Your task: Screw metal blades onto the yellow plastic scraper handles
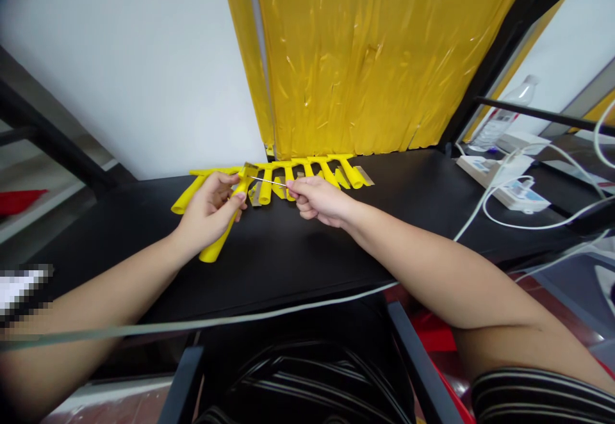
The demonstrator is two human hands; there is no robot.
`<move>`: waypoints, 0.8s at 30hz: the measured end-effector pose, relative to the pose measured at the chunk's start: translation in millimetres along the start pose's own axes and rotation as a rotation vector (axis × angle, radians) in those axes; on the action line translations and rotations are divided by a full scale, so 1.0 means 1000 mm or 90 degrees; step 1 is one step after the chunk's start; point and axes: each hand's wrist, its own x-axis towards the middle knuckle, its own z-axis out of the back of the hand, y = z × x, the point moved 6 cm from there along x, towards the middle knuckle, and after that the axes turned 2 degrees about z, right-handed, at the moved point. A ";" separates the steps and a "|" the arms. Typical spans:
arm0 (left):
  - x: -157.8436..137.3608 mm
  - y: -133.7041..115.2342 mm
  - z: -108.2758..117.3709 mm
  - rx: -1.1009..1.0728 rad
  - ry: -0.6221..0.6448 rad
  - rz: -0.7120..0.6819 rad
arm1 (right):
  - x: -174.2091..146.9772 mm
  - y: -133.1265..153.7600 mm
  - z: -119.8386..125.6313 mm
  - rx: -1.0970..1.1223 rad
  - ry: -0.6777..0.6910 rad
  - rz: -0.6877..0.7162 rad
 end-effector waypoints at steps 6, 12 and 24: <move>0.005 -0.002 0.004 0.031 0.026 -0.018 | -0.002 0.011 0.007 -0.231 0.023 0.022; 0.011 0.002 0.018 0.023 -0.031 -0.013 | -0.015 0.010 -0.008 -0.803 0.195 0.090; 0.010 -0.002 0.024 0.022 -0.053 -0.045 | -0.127 0.066 -0.043 -0.955 0.030 0.148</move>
